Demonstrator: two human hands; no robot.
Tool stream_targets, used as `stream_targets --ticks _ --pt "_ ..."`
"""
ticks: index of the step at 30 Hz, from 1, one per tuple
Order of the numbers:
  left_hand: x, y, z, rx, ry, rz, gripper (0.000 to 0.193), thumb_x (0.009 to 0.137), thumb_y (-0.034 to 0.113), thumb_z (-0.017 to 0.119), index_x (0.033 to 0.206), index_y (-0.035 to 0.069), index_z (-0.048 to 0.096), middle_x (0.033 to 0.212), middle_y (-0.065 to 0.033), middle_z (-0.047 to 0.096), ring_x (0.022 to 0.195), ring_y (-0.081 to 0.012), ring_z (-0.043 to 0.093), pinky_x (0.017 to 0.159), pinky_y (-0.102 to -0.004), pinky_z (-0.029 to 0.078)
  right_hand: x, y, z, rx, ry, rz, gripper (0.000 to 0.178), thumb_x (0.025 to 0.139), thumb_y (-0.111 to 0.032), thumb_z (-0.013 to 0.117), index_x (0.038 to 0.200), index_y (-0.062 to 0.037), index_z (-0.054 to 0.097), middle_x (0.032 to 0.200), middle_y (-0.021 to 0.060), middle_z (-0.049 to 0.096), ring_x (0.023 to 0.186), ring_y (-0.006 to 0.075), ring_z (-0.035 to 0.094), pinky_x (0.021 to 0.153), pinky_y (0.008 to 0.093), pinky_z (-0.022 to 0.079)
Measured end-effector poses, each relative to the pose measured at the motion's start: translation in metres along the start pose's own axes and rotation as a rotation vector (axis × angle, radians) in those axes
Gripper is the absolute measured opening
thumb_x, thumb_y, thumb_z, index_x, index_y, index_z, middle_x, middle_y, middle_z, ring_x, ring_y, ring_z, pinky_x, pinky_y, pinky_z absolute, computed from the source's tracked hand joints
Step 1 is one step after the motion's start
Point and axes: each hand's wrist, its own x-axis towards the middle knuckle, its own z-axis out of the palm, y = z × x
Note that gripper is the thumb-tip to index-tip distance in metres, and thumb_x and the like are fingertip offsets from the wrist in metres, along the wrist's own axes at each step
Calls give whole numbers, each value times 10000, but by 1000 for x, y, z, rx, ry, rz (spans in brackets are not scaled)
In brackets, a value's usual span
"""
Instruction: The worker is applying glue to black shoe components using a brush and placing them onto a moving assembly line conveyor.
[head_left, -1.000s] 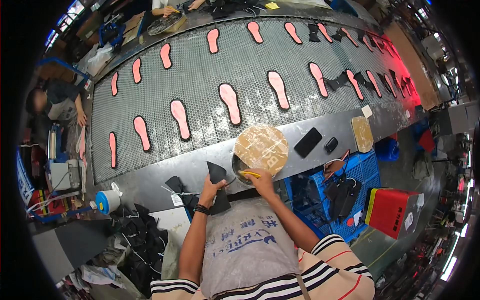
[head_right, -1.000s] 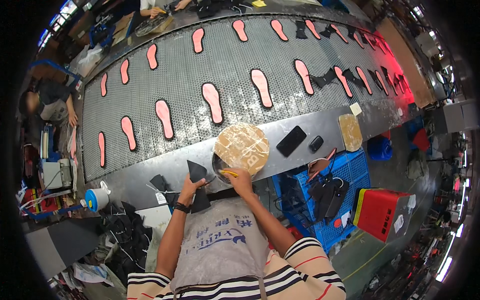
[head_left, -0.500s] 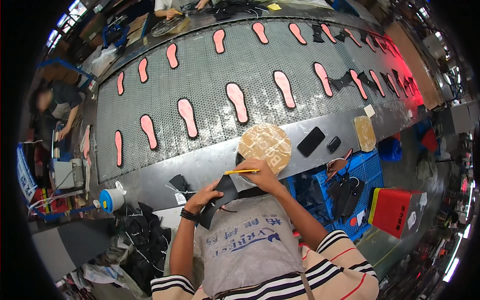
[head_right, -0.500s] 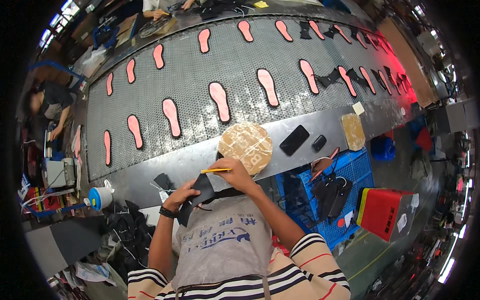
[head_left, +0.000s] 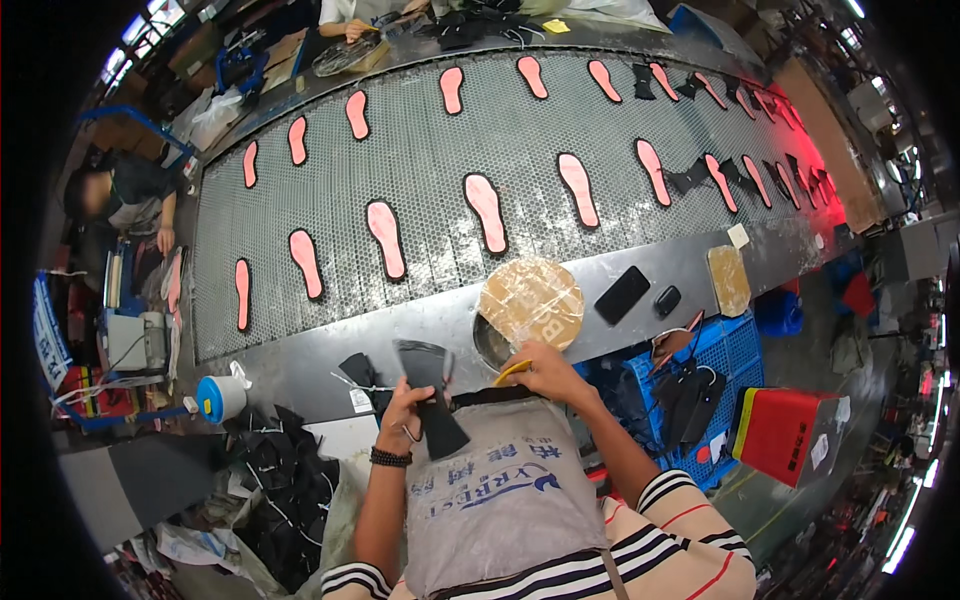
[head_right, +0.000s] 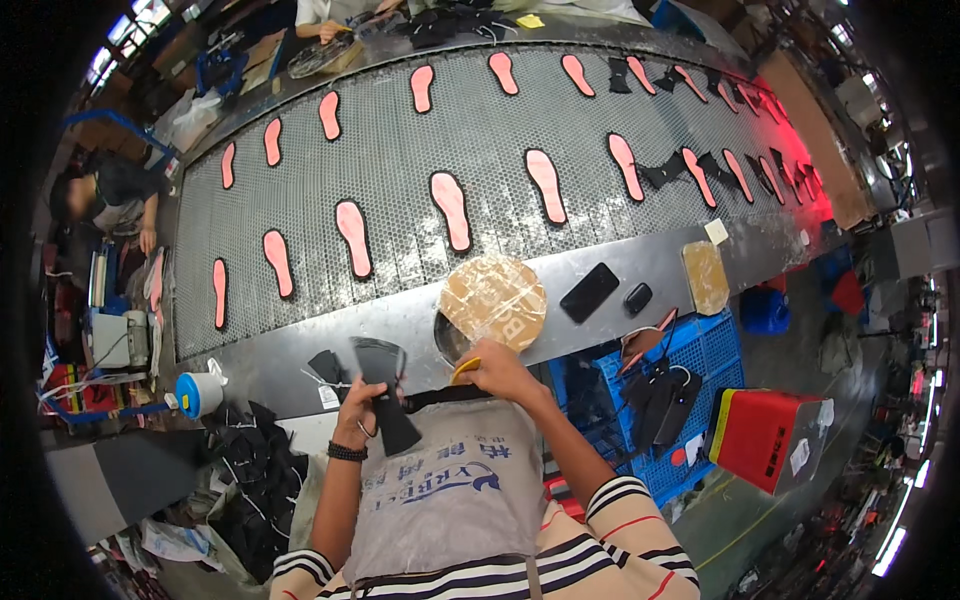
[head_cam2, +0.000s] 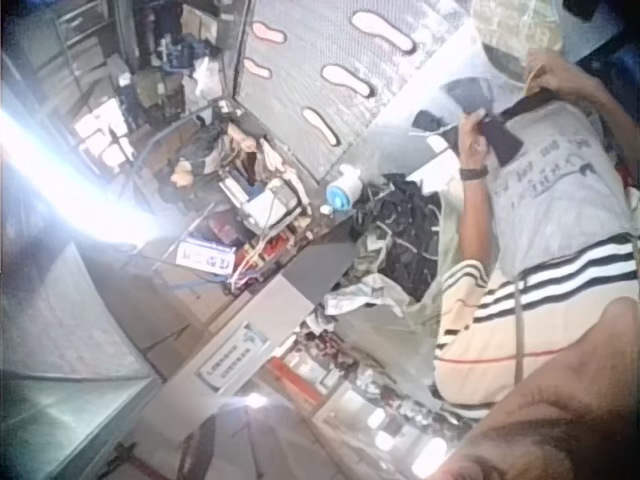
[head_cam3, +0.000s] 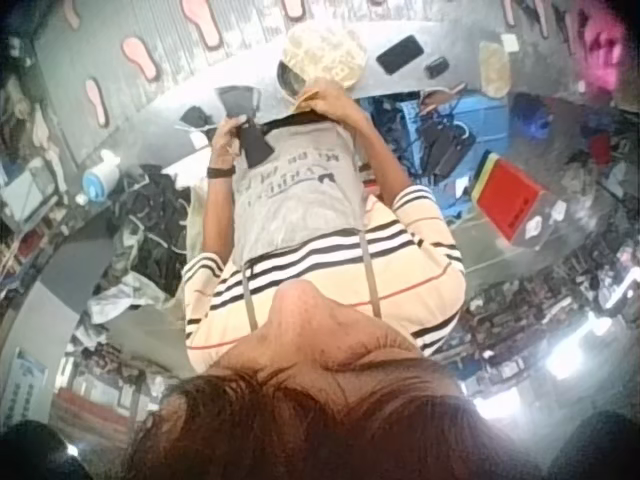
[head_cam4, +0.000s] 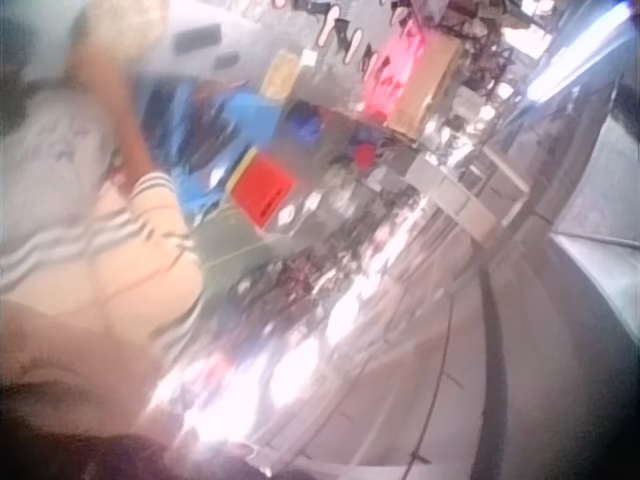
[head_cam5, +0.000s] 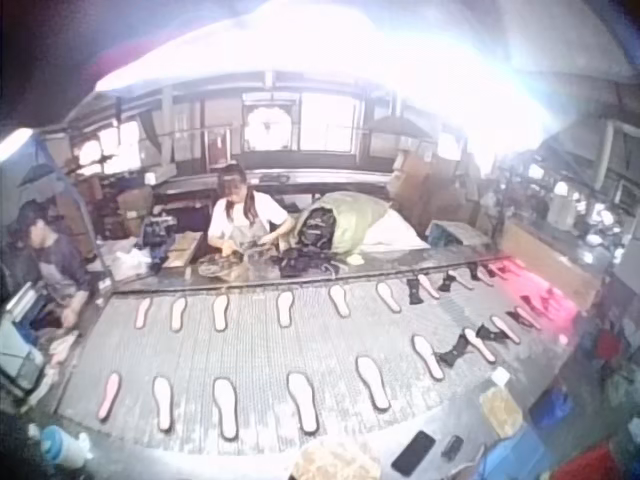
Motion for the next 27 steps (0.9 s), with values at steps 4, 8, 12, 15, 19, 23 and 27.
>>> stream_targets --ticks 4,8,12,15,19,23,27 --pt "-21 -14 6 -41 -148 -15 470 861 -30 655 1311 2 523 1376 -223 581 1125 -235 637 1021 -369 511 -5 36 40 -107 300 196 214 867 -188 703 1046 -89 764 941 153 727 922 356 633 835 442 489" --pt "-43 -31 -4 161 -83 -216 411 922 70 698 1293 13 530 1089 -123 683 917 -163 675 792 -288 558 6 56 71 -73 518 168 220 889 -178 676 1074 -89 757 960 167 725 940 364 651 839 442 500" --pt "-43 -20 -2 188 -1 -205 224 931 126 727 931 34 523 717 -58 595 589 -127 589 541 -249 484 10 74 82 -4 508 189 218 890 -184 675 1070 -96 761 986 164 729 953 355 670 839 426 510" --pt "-15 -34 -15 270 240 61 339 942 161 724 806 88 423 586 -6 459 476 -103 485 505 -260 488 11 71 82 23 472 246 218 890 -190 674 1068 -101 763 1012 161 732 957 340 687 837 411 521" --pt "24 -46 -4 281 292 147 264 952 119 691 948 19 447 667 -29 501 520 -118 550 468 -262 446 7 71 73 17 415 337 226 891 -178 681 1082 -92 764 1018 157 742 921 310 711 829 379 533" --pt "40 -48 3 443 318 147 271 958 126 683 927 22 435 693 -41 505 536 -116 557 468 -259 461 5 43 47 503 374 296 233 896 -133 687 1094 -32 756 1051 130 759 932 208 720 832 316 537" --pt "43 -48 7 432 306 165 297 957 148 688 895 19 428 668 -35 500 533 -104 540 484 -253 487 3 19 42 529 321 182 232 902 -80 690 1104 24 742 1070 107 755 961 153 685 891 276 513"
